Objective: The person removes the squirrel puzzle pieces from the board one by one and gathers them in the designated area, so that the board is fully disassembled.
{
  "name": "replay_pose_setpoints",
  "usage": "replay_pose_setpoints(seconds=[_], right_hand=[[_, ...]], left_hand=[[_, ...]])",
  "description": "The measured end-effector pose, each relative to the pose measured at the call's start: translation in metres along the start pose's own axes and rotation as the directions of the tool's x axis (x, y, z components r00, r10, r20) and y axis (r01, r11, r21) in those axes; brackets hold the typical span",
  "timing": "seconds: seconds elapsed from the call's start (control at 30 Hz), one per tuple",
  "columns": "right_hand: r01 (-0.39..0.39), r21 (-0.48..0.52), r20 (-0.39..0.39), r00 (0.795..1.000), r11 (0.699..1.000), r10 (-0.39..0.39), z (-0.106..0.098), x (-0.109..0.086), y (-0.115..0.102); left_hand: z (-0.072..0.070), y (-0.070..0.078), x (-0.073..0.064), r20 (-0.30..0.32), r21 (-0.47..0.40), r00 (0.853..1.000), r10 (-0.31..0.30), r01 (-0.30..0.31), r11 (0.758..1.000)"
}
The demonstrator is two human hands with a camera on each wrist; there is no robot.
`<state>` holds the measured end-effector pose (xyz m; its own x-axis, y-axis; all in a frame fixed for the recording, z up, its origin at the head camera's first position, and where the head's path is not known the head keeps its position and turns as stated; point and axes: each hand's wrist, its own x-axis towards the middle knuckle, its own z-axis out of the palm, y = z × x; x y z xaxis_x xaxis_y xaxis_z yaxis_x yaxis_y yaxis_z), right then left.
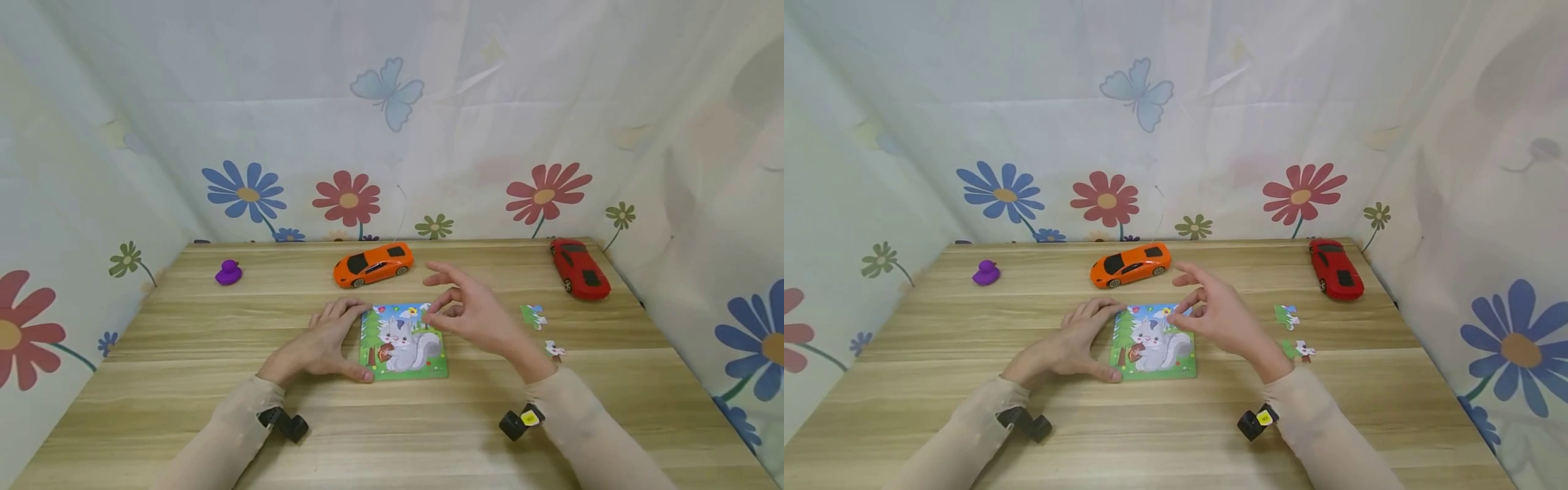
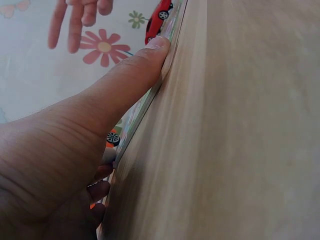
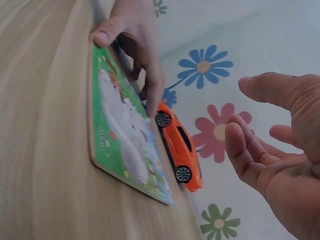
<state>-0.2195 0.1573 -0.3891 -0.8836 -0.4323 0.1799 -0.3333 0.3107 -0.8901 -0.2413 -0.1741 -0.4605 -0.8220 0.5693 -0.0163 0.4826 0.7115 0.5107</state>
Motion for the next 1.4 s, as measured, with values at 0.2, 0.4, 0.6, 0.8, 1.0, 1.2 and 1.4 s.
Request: replay_pose_setpoints(seconds=[0.2, 0.4, 0.6, 0.8, 1.0, 1.2, 1.4], right_hand=[[-0.023, -0.035, 0.038, 0.999, 0.999, 0.024, 0.012, 0.001, 0.009], [-0.024, -0.035, 0.061, 0.998, 0.999, 0.026, 0.022, 0.001, 0.015], [-0.024, -0.045, 0.132, 0.991, 0.999, 0.03, 0.034, 0.004, 0.021], [-0.022, -0.038, 0.189, 0.982, 0.999, 0.029, 0.043, 0.004, 0.029], [-0.005, -0.094, 0.205, 0.978, 0.996, 0.024, 0.051, 0.002, 0.037], [0.01, -0.118, 0.203, 0.979, 0.993, 0.015, 0.059, 0.003, 0.039], [0.009, -0.126, 0.204, 0.979, 0.992, 0.017, 0.067, 0.004, 0.04]], left_hand=[[0.001, -0.001, 0.001, -0.001, 0.013, 1.0, -0.006, 0.006, 1.0], [0.001, -0.001, 0.001, 0.001, 0.019, 1.0, -0.009, 0.009, 1.0], [0.0, -0.001, 0.0, 0.006, 0.019, 1.0, -0.017, 0.017, 1.0], [-0.001, -0.001, 0.0, 0.0, 0.016, 1.0, -0.007, 0.007, 1.0], [0.001, -0.001, 0.001, -0.001, 0.014, 1.0, -0.002, 0.002, 1.0], [0.001, -0.002, 0.0, -0.004, 0.01, 1.0, 0.001, -0.001, 1.0], [0.0, -0.003, 0.001, -0.003, 0.008, 1.0, 0.002, -0.002, 1.0]])
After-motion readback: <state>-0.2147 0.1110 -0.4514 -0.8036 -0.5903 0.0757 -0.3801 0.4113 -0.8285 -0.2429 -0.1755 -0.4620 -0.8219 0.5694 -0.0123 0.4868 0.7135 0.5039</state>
